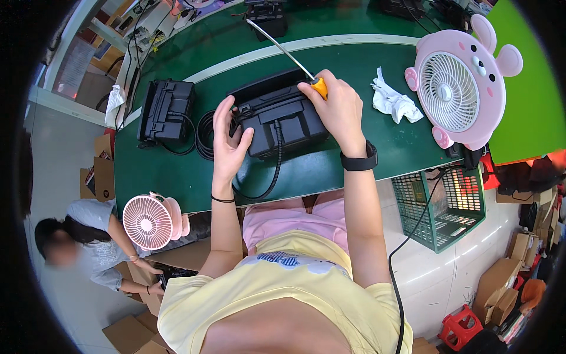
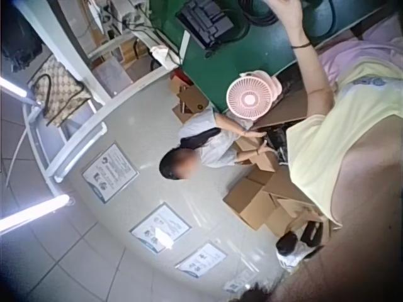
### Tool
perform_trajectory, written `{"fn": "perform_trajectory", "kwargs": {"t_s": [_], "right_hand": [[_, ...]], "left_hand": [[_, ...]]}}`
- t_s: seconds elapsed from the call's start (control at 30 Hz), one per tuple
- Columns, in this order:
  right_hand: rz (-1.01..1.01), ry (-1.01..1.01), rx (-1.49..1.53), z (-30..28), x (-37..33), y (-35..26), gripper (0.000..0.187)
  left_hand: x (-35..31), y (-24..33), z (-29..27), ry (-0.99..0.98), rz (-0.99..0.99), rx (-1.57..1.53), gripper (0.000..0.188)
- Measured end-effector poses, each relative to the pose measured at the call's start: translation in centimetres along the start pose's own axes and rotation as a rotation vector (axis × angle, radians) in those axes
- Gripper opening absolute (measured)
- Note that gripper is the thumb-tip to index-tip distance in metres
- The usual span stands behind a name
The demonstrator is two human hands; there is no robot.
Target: Assembling a black solar power junction box by connecting wiring harnesses and securing components with a screwdriver.
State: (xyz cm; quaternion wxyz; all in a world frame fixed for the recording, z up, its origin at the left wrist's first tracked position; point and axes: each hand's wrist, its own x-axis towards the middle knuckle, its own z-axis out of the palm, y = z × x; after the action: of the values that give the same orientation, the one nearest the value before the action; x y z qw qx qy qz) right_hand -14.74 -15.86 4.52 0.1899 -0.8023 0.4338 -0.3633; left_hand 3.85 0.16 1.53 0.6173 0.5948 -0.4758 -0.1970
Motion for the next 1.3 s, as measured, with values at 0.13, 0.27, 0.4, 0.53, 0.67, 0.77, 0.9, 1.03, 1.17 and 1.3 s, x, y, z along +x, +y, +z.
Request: {"fn": "perform_trajectory", "kwargs": {"t_s": [0.13,0.27,0.4,0.53,0.67,0.77,0.9,1.03,1.17,1.3], "right_hand": [[-0.012,0.052,0.085,1.0,-0.4,0.7,0.039],[-0.04,0.136,0.219,0.9,-1.1,0.5,0.036],[-0.236,0.098,0.132,0.1,-1.6,0.8,0.046],[-0.273,0.069,0.088,-0.7,-2.3,0.0,0.043],[-0.363,0.127,0.021,-0.6,-2.9,0.0,0.047],[-0.411,0.193,-0.087,-0.5,-3.5,-0.1,0.05],[-0.431,0.298,-0.096,0.5,-4.5,0.4,0.037],[-0.487,0.444,-0.013,1.4,-4.6,1.5,0.011],[-0.505,0.462,0.044,1.6,-4.6,1.9,0.018],[-0.496,0.458,0.046,1.6,-4.4,2.0,0.019]], "left_hand": [[-0.1,-0.1,-0.1,-0.065,-0.037,0.024,0.055],[-0.4,-0.2,0.0,-0.029,0.04,0.132,0.041],[-0.6,-0.1,0.2,0.015,0.138,0.304,0.038],[-0.3,1.4,0.4,0.042,0.397,0.763,0.044],[-0.4,1.9,0.8,-0.035,0.305,0.522,0.051],[-0.5,2.2,0.7,-0.09,0.354,0.697,0.058],[-2.0,1.2,1.2,-0.153,0.354,0.595,0.111],[-1.4,-2.0,1.1,0.003,0.596,0.578,0.083],[-1.7,-3.0,1.5,0.062,0.649,0.581,0.058],[-1.5,-2.4,1.1,0.034,0.7,0.696,0.043]]}}
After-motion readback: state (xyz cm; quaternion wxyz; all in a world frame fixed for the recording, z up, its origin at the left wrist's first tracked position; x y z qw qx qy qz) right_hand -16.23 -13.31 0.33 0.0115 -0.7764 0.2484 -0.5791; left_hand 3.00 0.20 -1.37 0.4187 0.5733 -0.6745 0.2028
